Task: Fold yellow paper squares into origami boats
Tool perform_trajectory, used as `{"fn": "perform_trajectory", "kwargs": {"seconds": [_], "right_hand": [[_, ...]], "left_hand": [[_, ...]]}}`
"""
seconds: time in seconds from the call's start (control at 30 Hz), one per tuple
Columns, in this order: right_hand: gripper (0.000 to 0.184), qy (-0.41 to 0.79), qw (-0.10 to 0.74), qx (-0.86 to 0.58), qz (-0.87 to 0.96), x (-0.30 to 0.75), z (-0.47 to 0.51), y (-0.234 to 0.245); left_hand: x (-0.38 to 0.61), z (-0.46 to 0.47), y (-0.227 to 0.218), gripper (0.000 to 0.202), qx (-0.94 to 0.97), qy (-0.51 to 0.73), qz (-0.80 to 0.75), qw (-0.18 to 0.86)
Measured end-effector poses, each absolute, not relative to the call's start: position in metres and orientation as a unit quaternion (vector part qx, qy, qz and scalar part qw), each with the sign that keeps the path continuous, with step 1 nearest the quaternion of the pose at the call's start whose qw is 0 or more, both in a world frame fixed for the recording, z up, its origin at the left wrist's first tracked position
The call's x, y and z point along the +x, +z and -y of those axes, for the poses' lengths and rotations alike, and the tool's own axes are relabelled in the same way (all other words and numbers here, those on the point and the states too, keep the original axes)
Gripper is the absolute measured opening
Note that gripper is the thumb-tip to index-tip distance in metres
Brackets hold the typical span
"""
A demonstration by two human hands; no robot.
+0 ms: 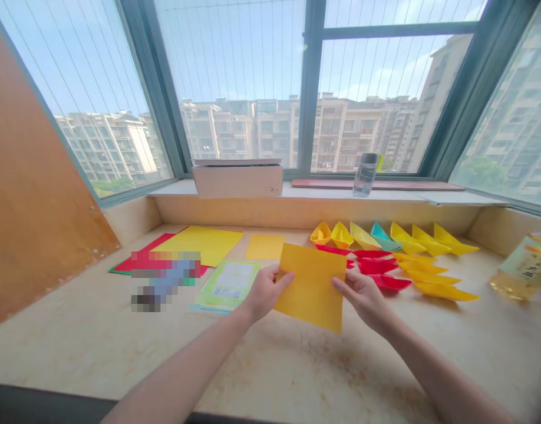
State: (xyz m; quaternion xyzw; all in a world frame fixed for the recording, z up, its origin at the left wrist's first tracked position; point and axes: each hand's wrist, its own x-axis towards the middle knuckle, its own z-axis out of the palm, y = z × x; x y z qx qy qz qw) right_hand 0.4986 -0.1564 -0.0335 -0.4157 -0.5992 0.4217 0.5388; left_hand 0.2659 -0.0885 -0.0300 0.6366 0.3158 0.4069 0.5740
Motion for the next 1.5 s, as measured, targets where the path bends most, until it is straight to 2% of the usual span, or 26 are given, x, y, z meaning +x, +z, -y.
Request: {"fn": "perform_trajectory", "kwargs": {"seconds": [0.1,0.27,0.63,1.03,1.27,1.5], "right_hand": [[0.036,0.409,0.55,-0.43,0.587,0.5,0.156,-0.037],[0.039,0.384,0.547,-0.455,0.589,0.506,0.152,-0.046],[0.038,0.322,0.499,-0.521,0.613,0.521,0.153,-0.059],[0.035,0.267,0.456,-0.557,0.641,0.535,0.148,-0.078],[0.037,0.232,0.453,-0.561,0.653,0.532,0.15,-0.075],[0.036,0.164,0.453,-0.552,0.681,0.524,0.153,-0.061]], "left_hand": [[0.27,0.087,-0.033,0.042,0.632,0.416,-0.3,0.581],[0.279,0.077,-0.03,0.047,0.658,0.414,-0.333,0.534],[0.265,0.088,-0.043,0.036,0.71,0.374,-0.354,0.48],[0.257,0.092,-0.035,0.04,0.815,0.344,-0.353,0.305],[0.243,0.084,-0.021,0.03,0.848,0.291,-0.434,0.086],[0.231,0.075,-0.015,0.023,0.824,0.229,-0.517,0.024]]}}
